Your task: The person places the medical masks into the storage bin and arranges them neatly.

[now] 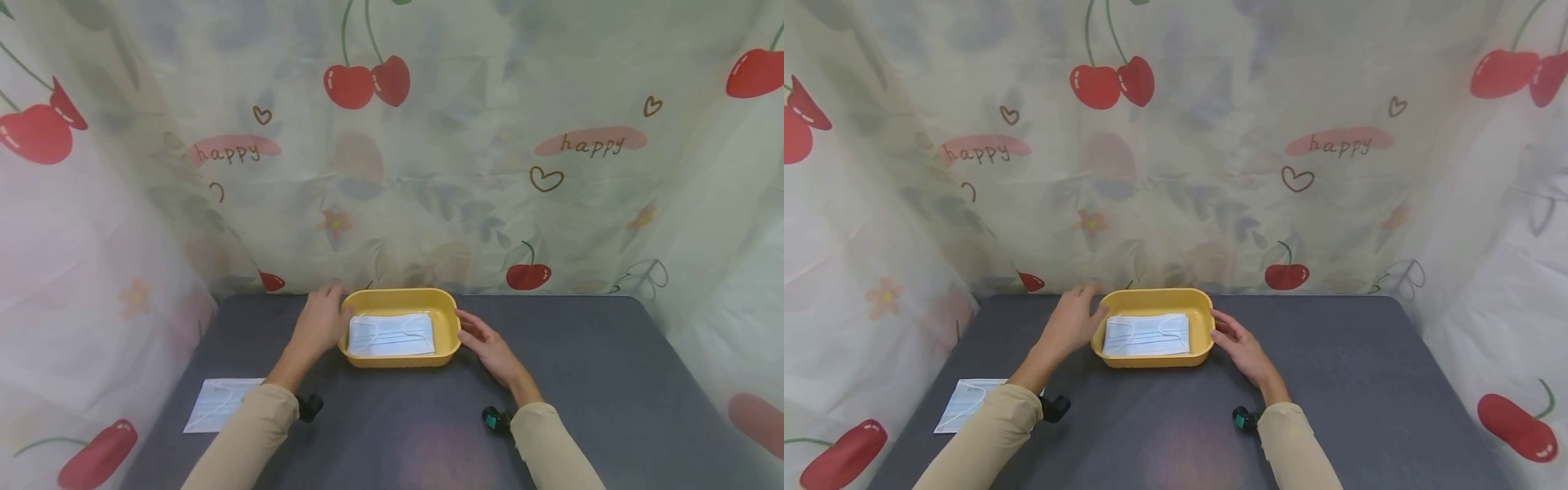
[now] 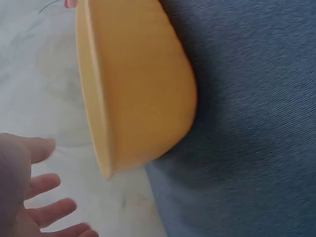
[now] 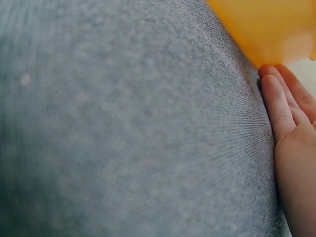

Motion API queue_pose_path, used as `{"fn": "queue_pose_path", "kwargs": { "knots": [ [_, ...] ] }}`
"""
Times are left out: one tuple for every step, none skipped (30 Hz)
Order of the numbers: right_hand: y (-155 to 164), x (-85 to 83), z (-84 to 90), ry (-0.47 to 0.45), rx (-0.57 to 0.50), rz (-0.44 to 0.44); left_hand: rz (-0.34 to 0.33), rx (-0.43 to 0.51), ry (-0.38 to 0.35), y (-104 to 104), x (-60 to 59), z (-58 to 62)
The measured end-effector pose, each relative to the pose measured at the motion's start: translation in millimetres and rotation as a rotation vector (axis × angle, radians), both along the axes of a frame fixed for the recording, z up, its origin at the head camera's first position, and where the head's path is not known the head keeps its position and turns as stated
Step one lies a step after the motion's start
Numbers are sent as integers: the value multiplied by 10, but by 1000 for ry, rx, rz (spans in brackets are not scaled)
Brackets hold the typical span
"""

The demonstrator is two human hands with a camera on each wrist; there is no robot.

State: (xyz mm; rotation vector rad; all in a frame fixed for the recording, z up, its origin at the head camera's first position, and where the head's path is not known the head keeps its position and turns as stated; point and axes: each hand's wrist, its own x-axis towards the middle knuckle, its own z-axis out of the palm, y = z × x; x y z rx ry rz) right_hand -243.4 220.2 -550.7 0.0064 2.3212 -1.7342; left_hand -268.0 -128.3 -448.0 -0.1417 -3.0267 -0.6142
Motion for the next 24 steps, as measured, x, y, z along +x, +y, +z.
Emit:
{"fn": "queue_pose_path", "kwargs": {
  "knots": [
    [1,-3,2,-4,1,-3,-2,-7,13,-5,14,-15],
    [1,-5,4,-8,2,-5,-5,-12,27,-10,28,-32],
    [3,-5,6,-6,2,-3,-5,-15,41,-17,44,-48],
    [1,-5,8,-7,-1,-4,-4,-17,54,-27,59,-65],
    [0,-2,12,-6,-3,-3,-5,-21,68,-37,74,-82],
    [-2,0,12,-4,-8,-3,-10,-21,84,-49,92,-98],
    [-3,4,14,-3,-10,-1,-15,-22,96,-63,109,-113],
    [-5,9,16,-2,-11,0,-20,-25,109,-78,126,-127],
    [-6,13,17,0,-11,3,-23,-27,118,-93,146,-137],
    [-9,16,16,0,-9,4,-27,-32,125,-110,163,-148],
    [-10,18,16,2,-6,4,-31,-35,130,-126,179,-158],
    [-11,18,16,4,-7,3,-34,-35,132,-140,195,-165],
    [-12,17,15,6,-7,3,-34,-39,133,-154,208,-171],
    [-12,15,14,9,-6,5,-34,-42,134,-168,220,-179],
    [-11,12,12,12,-6,5,-33,-44,131,-180,230,-187],
    [-10,10,11,15,-5,4,-32,-48,131,-192,238,-200],
    [-9,7,10,17,-9,2,-29,-50,129,-203,249,-210],
    [-6,6,8,21,-8,4,-27,-48,126,-216,260,-220],
    [-4,5,6,24,-4,7,-24,-43,122,-231,273,-234],
    [-1,5,5,26,-1,11,-18,-35,115,-247,287,-248],
    [1,6,2,27,-5,13,-10,-33,109,-263,301,-265],
    [2,6,-1,28,-7,15,-2,-28,103,-281,317,-282],
    [2,6,-4,29,-8,17,5,-20,96,-301,332,-299],
    [2,7,-6,29,-9,18,13,-16,94,-323,347,-318]
  ]
}}
